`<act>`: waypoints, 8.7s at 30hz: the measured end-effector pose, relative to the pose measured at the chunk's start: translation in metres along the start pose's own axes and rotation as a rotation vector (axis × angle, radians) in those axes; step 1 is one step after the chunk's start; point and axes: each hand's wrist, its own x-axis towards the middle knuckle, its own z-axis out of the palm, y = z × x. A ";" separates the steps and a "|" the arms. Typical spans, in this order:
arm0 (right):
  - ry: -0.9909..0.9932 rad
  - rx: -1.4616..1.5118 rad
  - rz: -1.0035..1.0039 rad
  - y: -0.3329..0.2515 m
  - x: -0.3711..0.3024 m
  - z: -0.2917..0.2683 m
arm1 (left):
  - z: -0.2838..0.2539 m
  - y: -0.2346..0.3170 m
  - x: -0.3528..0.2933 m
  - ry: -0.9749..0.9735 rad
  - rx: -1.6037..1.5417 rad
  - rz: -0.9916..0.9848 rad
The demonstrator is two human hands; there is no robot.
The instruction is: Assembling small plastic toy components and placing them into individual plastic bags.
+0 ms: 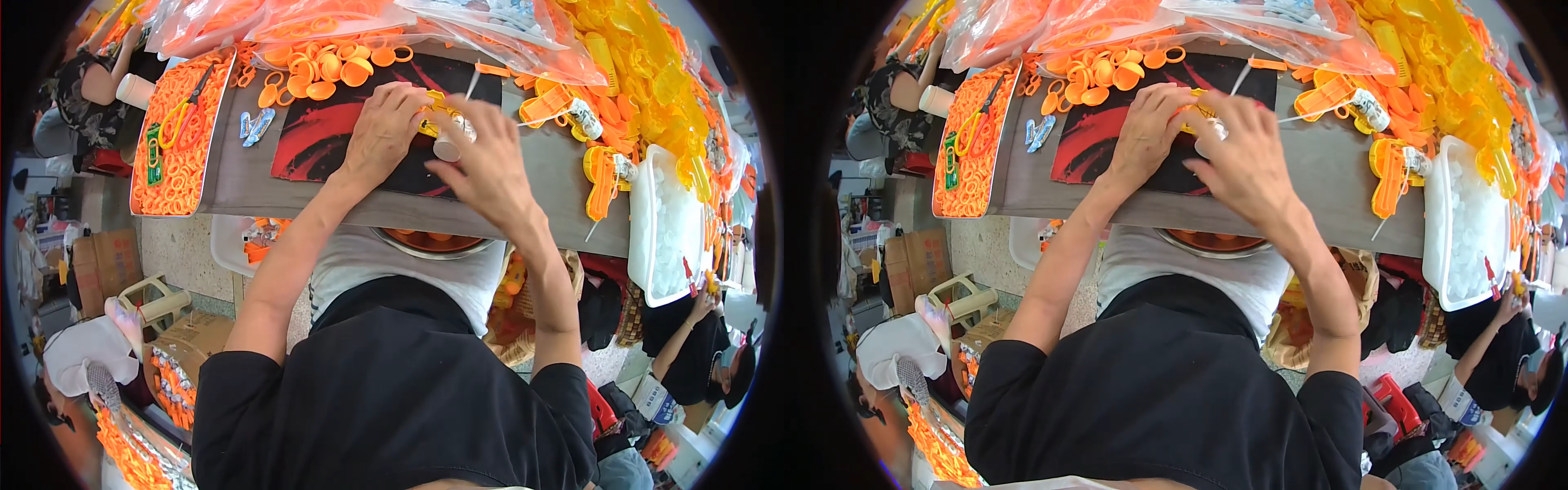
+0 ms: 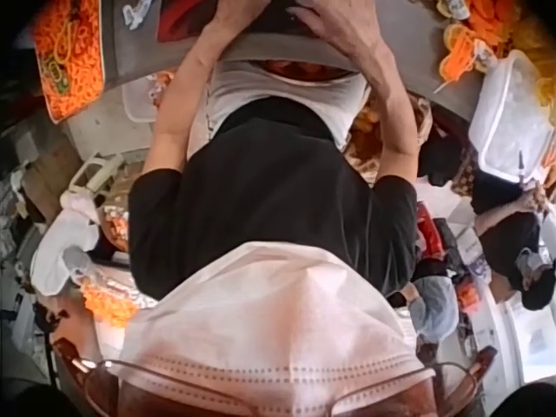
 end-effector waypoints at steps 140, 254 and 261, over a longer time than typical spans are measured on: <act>0.435 0.708 0.315 0.044 -0.022 0.050 | -0.027 0.011 0.080 -0.489 0.013 0.308; 0.149 -0.103 0.241 0.039 -0.055 0.025 | -0.019 0.016 -0.003 -0.037 0.151 -0.112; 0.152 -0.051 0.213 0.043 -0.060 0.029 | -0.030 0.000 0.009 -0.183 0.157 -0.025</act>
